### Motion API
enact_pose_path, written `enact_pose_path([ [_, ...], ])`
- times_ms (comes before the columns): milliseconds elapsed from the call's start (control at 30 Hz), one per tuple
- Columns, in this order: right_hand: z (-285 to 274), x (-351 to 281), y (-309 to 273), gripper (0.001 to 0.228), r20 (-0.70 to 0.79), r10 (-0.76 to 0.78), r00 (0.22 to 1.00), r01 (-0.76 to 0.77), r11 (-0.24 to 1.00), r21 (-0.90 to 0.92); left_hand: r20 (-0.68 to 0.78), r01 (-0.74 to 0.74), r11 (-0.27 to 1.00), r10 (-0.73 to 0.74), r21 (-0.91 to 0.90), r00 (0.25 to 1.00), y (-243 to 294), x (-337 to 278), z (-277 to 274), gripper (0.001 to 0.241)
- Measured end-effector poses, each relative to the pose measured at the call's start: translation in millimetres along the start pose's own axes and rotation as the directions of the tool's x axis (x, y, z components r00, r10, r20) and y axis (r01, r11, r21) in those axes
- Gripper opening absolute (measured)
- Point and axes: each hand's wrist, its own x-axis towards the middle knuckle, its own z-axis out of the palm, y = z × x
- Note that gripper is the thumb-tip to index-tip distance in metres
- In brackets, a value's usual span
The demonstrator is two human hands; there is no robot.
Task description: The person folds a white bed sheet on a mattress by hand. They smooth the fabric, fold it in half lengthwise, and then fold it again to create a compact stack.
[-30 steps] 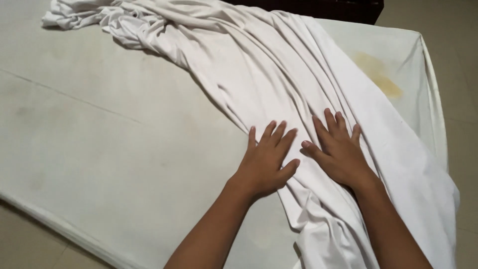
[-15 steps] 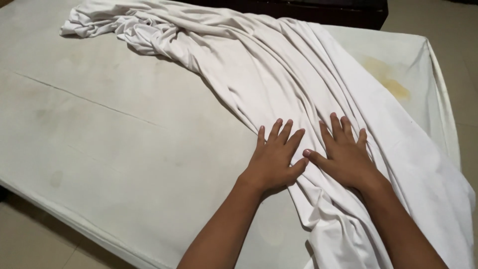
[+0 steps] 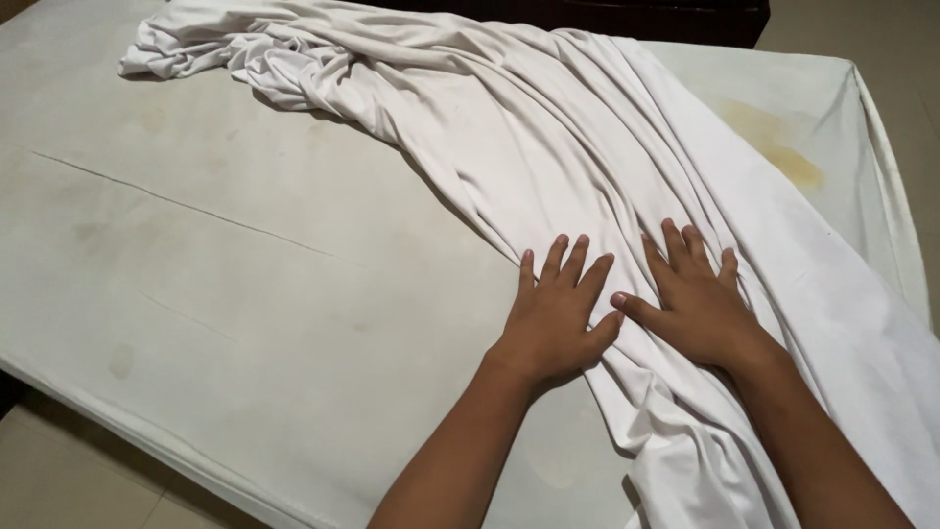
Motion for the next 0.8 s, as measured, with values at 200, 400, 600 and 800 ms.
enact_pose_path([
  [200, 0.0, -0.3, 1.3, 0.098, -0.014, -0.015, 1.000, 0.015, 1.000, -0.004, -0.003, -0.005, 1.000, 0.005, 0.007, 1.000, -2.4, 1.9, 1.6, 0.072],
  [400, -0.3, 0.5, 1.0, 0.097, -0.001, -0.001, 1.000, 0.001, 1.000, -0.021, -0.037, 0.008, 1.000, -0.007, 0.015, 0.999, -4.1, 3.6, 1.7, 0.072],
  [600, 1.2, 1.8, 3.0, 0.099, 0.009, -0.008, 1.000, 0.008, 1.000, -0.029, -0.032, 0.012, 1.000, -0.012, -0.014, 0.999, -5.3, 4.1, 1.7, 0.073],
  [800, -1.0, 1.2, 0.6, 0.099, 0.012, -0.003, 1.000, 0.003, 1.000, 0.002, -0.018, 0.017, 1.000, -0.018, -0.016, 1.000, -6.0, 4.5, 1.2, 0.074],
])
